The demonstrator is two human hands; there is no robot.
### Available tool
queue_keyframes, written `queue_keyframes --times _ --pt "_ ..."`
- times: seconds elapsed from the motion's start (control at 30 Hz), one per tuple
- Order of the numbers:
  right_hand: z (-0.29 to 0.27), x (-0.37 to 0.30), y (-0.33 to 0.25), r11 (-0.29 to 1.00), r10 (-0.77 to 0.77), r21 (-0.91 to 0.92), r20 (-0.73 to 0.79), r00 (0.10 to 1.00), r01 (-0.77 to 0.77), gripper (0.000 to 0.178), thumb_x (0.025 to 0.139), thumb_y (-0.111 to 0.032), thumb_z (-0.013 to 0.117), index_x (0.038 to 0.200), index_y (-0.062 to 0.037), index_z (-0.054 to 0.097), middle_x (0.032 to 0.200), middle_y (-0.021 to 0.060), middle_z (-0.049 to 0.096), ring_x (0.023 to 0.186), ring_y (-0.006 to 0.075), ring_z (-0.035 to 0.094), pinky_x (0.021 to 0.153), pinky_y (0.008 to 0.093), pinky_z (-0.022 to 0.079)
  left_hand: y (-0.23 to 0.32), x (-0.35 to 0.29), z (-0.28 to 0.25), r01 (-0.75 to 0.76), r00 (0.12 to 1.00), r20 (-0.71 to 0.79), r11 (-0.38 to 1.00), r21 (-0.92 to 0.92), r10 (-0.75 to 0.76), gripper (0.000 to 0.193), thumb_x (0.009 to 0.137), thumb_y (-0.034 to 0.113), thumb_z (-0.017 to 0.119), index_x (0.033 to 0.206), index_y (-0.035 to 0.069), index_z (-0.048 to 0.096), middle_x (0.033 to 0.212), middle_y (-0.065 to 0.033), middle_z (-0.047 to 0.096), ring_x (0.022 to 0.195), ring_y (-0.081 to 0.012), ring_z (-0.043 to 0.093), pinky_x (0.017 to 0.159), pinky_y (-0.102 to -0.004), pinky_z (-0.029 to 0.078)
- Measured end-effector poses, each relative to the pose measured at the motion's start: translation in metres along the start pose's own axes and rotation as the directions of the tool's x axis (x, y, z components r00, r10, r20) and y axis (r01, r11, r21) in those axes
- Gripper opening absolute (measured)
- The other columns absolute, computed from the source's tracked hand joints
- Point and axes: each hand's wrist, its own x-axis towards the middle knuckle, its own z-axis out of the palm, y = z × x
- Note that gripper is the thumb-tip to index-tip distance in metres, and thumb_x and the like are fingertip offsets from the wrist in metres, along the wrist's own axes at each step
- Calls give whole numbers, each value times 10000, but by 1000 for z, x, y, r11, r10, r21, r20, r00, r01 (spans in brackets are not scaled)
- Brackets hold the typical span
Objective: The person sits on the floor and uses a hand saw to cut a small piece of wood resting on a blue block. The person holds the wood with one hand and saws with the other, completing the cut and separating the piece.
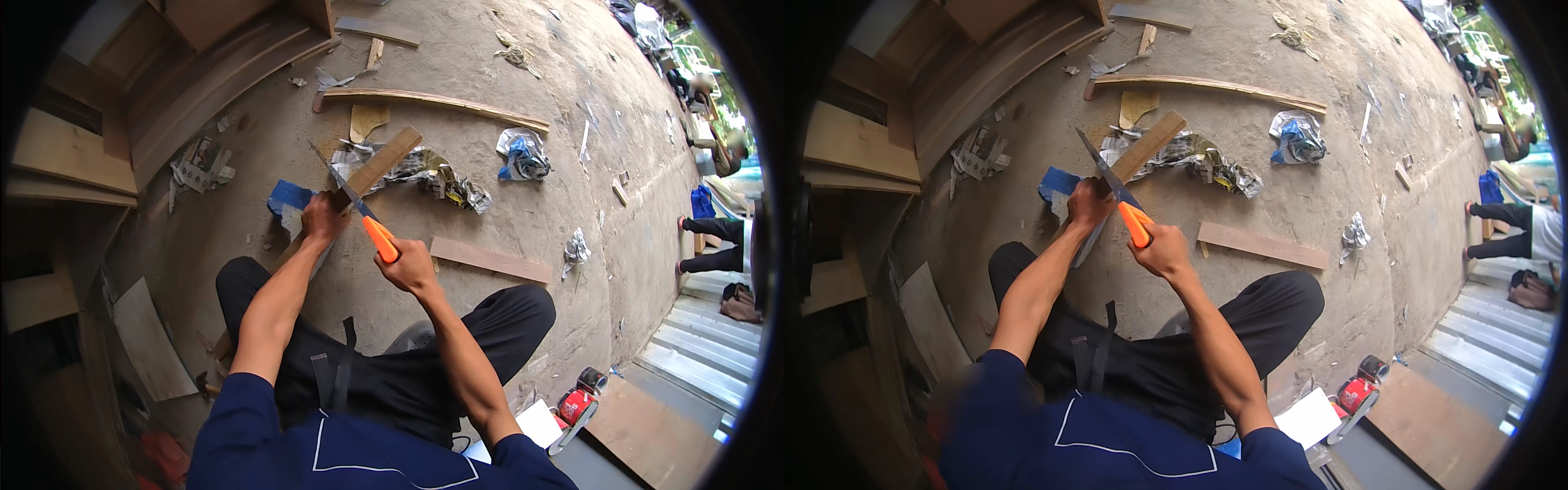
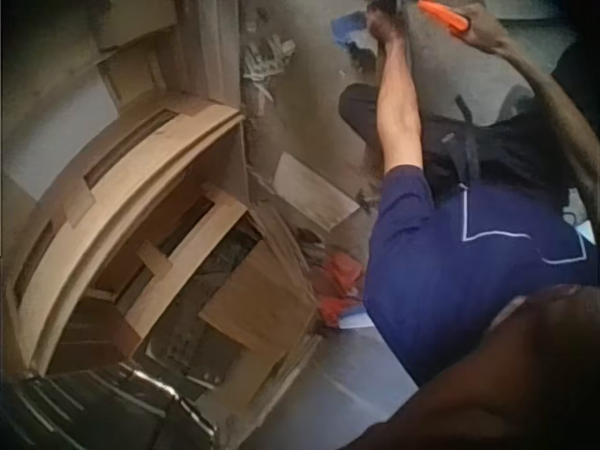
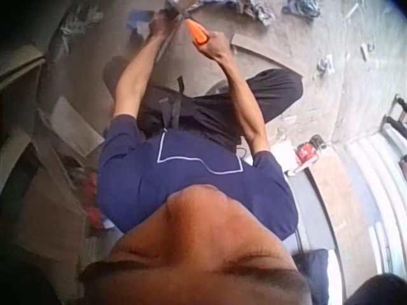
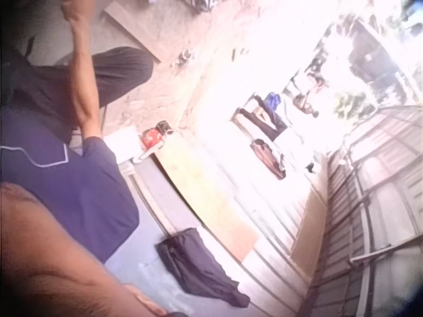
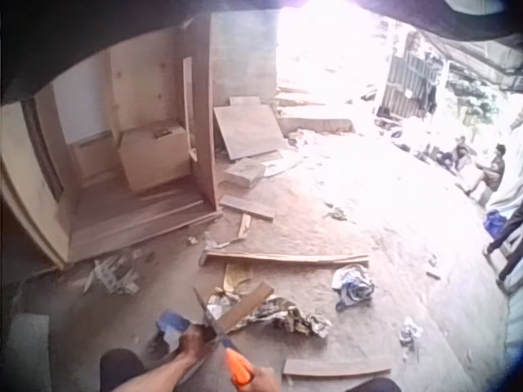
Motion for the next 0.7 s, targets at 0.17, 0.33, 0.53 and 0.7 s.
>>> queue_keyframes --times 0.17,0.33,0.53,0.7 --pt "-4 -15 -1 995 20 98 -19 1000 -18 213 737 -234 677 721 -24 640 670 203 620 641 396 617 602 443 498 0 -3 3 -74 996 44 997 31 72 434 556 226 825 898 52 623 937 -118 644 936 -312 610 785 -424 510" --pt "8 -31 15 988 84 133 -9 996 -82 210 734 -222 681 719 -17 636 657 201 613 622 388 617 587 425 493 -3 -17 12 -105 990 98 992 62 99 419 575 238 818 902 50 634 915 -102 609 935 -297 597 776 -421 501" --pt "9 -40 11 980 91 178 -11 996 -88 192 741 -203 680 734 -16 639 653 200 609 613 385 615 580 413 493 5 -22 9 -119 989 91 991 58 113 423 603 289 830 893 50 635 940 -93 566 945 -289 583 769 -421 495" --pt "2 -34 -8 984 114 134 11 993 -115 186 745 -198 682 743 -17 639 655 207 606 619 395 609 585 409 497 5 -14 1 -115 990 87 993 35 111 452 612 320 845 902 47 633 951 -97 562 945 -292 582 779 -420 498"
